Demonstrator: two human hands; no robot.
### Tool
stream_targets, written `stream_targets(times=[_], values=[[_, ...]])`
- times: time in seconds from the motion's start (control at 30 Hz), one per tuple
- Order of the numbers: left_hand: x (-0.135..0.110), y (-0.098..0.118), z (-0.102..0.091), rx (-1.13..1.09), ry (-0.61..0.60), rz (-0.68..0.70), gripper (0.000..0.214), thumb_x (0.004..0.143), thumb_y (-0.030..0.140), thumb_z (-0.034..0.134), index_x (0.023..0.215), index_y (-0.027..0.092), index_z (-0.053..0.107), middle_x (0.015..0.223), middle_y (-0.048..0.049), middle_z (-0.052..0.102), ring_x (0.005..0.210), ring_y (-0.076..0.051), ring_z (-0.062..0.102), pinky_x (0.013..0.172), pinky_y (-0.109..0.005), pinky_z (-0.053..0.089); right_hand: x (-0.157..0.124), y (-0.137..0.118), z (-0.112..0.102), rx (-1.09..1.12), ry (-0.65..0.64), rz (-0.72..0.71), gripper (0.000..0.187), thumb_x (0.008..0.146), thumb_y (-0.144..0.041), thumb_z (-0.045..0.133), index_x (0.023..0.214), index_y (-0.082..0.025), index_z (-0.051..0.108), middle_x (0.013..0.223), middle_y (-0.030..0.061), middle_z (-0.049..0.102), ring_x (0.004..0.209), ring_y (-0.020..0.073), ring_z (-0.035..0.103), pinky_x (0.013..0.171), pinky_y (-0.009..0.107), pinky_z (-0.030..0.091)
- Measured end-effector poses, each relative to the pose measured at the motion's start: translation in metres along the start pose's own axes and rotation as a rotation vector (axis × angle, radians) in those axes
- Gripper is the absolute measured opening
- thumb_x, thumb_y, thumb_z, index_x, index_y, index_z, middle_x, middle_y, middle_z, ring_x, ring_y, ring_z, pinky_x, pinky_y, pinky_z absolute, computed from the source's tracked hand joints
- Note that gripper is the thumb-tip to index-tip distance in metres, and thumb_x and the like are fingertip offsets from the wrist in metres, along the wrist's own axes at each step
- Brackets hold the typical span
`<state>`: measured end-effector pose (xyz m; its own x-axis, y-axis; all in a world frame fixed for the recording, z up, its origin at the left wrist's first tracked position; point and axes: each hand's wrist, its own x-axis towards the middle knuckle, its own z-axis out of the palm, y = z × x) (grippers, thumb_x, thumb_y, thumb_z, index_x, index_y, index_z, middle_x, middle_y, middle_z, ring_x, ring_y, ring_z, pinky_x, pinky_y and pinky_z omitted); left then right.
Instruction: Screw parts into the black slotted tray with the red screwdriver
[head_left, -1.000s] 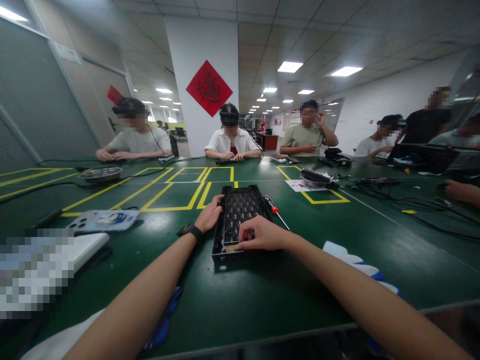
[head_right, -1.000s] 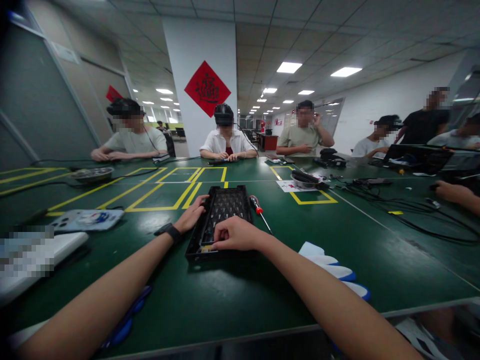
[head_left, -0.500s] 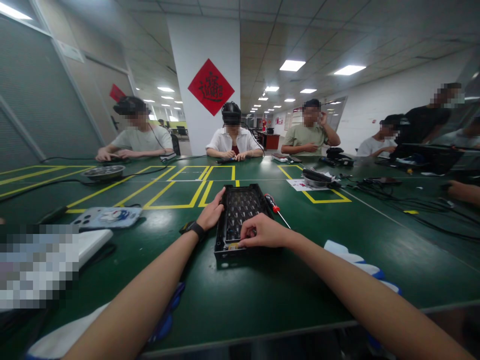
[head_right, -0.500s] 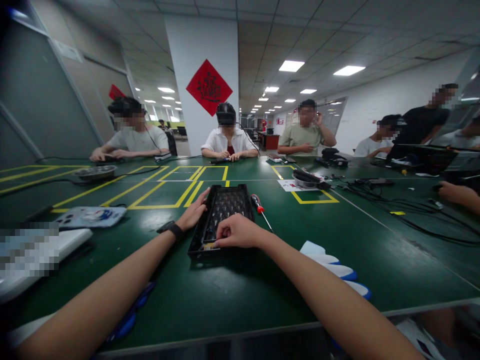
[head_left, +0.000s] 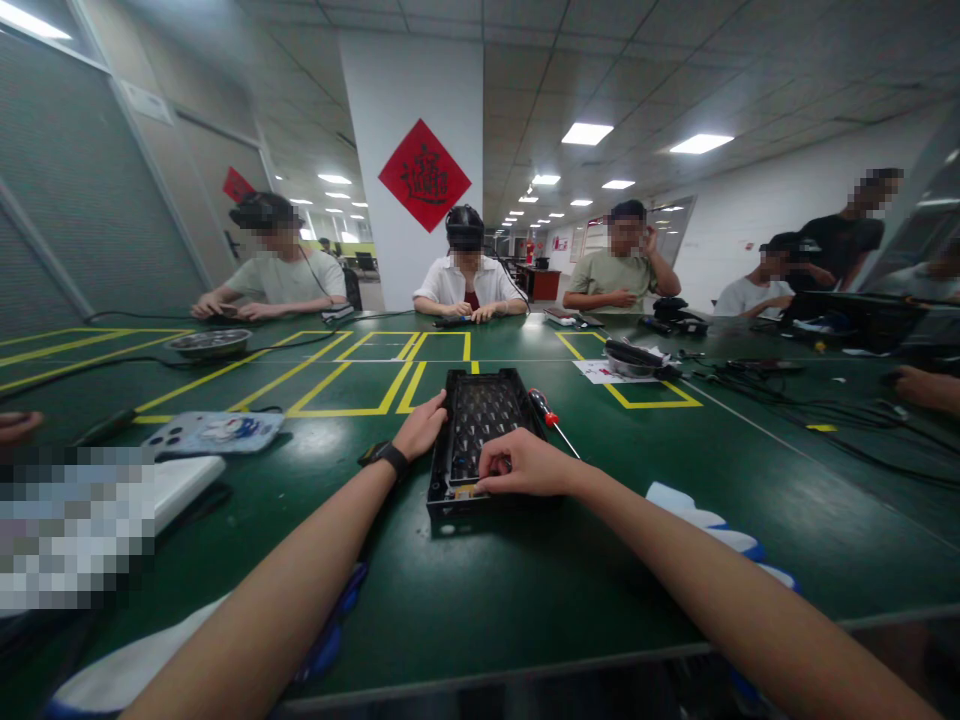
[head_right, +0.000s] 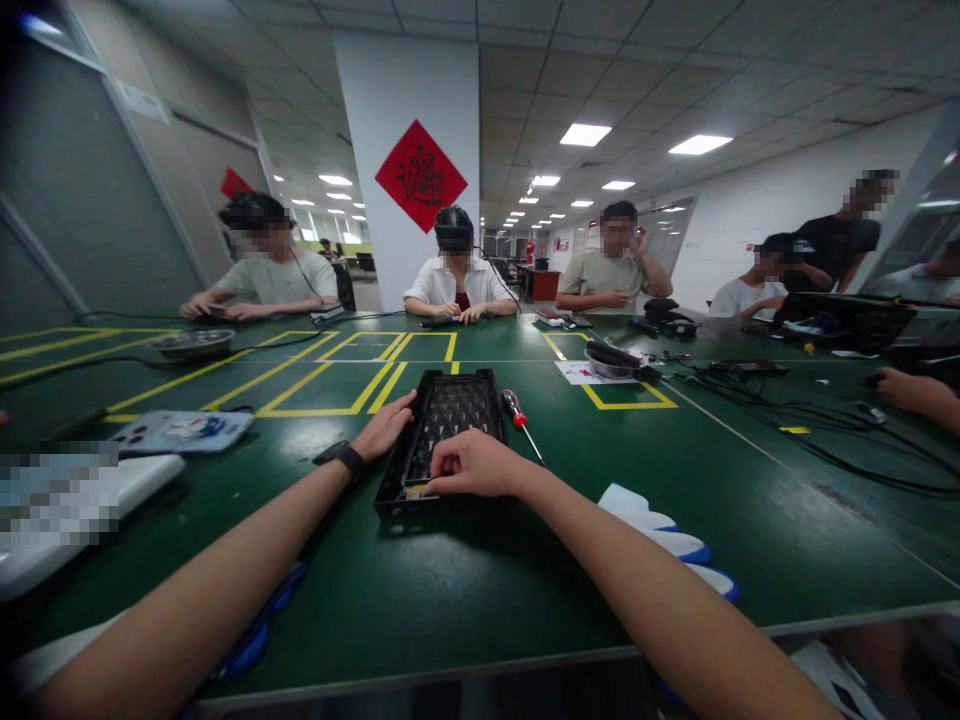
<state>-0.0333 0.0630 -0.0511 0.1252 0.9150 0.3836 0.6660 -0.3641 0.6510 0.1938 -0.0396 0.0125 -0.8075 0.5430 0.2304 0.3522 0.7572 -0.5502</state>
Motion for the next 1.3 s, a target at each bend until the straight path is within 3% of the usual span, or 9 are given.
stream_targets(times=[0.37, 0.67, 1.3], values=[[-0.0025, 0.007, -0.0026, -0.057, -0.025, 0.003, 0.055, 0.075, 0.023, 0.035, 0.13, 0.012, 0.041, 0.136, -0.0065, 0.04, 0.128, -0.021, 0.032, 0.108, -0.037, 0.022, 0.0006, -0.0012, -0.0003, -0.041, 0.002, -0.015, 0.027, 0.072, -0.038, 0.062, 0.082, -0.014, 0.064, 0.073, 0.0006, 0.061, 0.064, 0.0086, 0.051, 0.058, 0.019, 0.038], [0.0014, 0.0006, 0.001, -0.048, -0.036, 0.027, 0.057, 0.075, 0.022, 0.035, 0.13, 0.009, 0.039, 0.137, -0.009, 0.039, 0.128, -0.021, 0.032, 0.108, -0.038, 0.021, 0.0001, -0.0033, -0.0011, 0.01, -0.009, -0.035, 0.026, 0.073, -0.036, 0.061, 0.086, -0.014, 0.066, 0.08, 0.0029, 0.064, 0.069, 0.01, 0.055, 0.063, 0.02, 0.043], [0.0016, 0.0011, 0.0018, -0.124, -0.029, 0.032, 0.061, 0.074, 0.02, 0.038, 0.133, 0.009, 0.03, 0.137, -0.0115, 0.037, 0.127, -0.023, 0.033, 0.108, -0.039, 0.022, -0.0008, -0.0009, -0.0022, -0.026, -0.047, -0.051, 0.029, 0.075, -0.04, 0.058, 0.089, -0.015, 0.066, 0.081, 0.0026, 0.065, 0.068, 0.0101, 0.055, 0.059, 0.02, 0.041]])
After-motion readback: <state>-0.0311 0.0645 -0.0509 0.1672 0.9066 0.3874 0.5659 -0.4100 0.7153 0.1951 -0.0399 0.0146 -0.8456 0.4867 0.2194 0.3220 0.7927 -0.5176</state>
